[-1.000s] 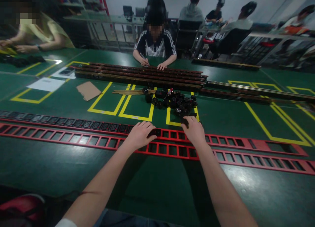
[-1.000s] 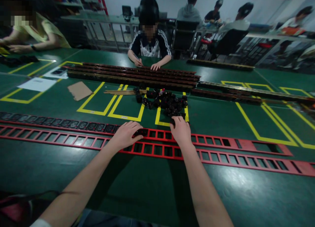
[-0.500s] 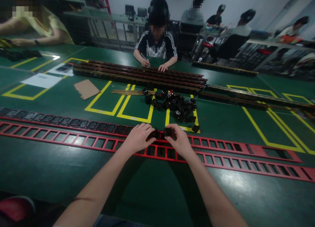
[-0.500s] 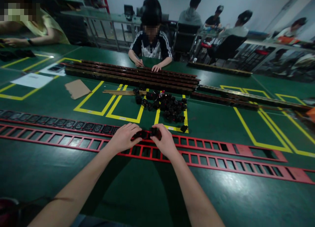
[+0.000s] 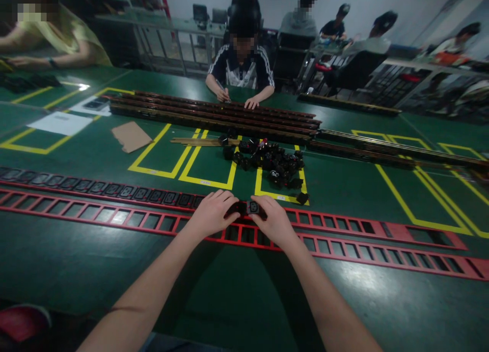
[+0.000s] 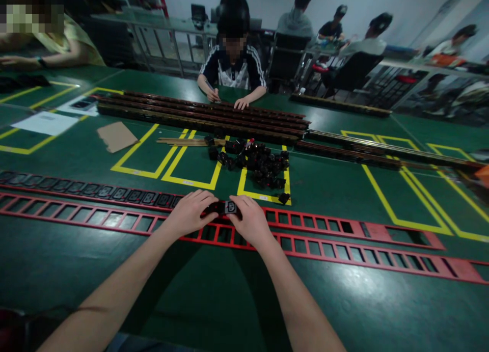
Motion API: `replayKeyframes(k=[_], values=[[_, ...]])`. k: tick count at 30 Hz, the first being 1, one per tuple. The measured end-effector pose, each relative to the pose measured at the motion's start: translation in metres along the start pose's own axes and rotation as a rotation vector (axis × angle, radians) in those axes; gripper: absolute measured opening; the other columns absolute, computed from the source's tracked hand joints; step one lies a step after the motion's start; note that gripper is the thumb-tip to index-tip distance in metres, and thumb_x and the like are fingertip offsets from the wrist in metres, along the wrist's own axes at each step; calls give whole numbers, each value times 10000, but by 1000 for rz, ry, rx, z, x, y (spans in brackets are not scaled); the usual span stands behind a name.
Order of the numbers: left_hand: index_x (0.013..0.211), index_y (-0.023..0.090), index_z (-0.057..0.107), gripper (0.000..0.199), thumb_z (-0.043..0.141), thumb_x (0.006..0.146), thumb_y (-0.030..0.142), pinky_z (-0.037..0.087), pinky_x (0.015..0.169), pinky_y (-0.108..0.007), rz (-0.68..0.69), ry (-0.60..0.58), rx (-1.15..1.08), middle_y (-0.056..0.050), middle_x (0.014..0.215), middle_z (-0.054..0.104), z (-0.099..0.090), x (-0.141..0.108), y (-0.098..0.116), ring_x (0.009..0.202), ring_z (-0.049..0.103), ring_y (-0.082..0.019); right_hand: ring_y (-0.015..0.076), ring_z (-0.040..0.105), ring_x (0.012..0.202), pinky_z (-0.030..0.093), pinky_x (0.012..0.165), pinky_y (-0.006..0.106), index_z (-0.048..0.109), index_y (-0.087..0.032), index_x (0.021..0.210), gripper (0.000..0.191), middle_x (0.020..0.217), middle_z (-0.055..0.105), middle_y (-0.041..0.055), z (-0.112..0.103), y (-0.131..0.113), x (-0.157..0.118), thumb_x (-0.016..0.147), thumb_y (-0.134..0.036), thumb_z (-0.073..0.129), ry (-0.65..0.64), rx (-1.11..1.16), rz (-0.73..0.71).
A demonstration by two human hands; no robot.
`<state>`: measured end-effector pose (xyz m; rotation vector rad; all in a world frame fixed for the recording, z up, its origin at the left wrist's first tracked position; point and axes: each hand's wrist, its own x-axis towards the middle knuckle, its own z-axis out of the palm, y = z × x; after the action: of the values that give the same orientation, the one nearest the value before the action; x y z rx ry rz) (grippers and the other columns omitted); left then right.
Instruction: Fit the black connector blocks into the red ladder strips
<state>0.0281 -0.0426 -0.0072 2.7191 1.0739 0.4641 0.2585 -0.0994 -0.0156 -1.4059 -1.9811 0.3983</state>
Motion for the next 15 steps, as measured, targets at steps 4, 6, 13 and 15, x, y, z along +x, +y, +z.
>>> replayKeyframes(k=[4,6,13,15], values=[[1202,167,671,268,677,985,324,539,924,-451,-8,-7,-6,-94,1191,709,0,0,0,1102,644,-285,297,681,1142,569,1024,494,665,-188,1241,372,1191,729,129,-2,-2,-1,879,-129,728,-13,-26,-10],[1205,170,670,267,673,988,325,536,932,-452,-10,-4,-2,-93,1196,707,0,0,0,1107,643,-286,297,682,1111,571,998,493,670,-198,1192,346,1157,730,118,-2,-2,0,862,-149,764,-22,-38,3],[1210,175,668,270,671,992,334,535,924,-451,-17,-17,-10,-87,1193,708,0,0,0,1102,642,-283,292,653,1069,552,941,462,653,-212,1106,283,1099,700,102,-1,-3,3,846,-162,753,-17,-90,34],[1209,180,668,266,668,994,336,533,927,-447,-16,-14,-3,-88,1199,708,0,0,0,1106,643,-282,289,641,1059,542,934,451,650,-211,1095,271,1090,689,99,-3,-5,3,842,-158,731,-22,-101,17]])
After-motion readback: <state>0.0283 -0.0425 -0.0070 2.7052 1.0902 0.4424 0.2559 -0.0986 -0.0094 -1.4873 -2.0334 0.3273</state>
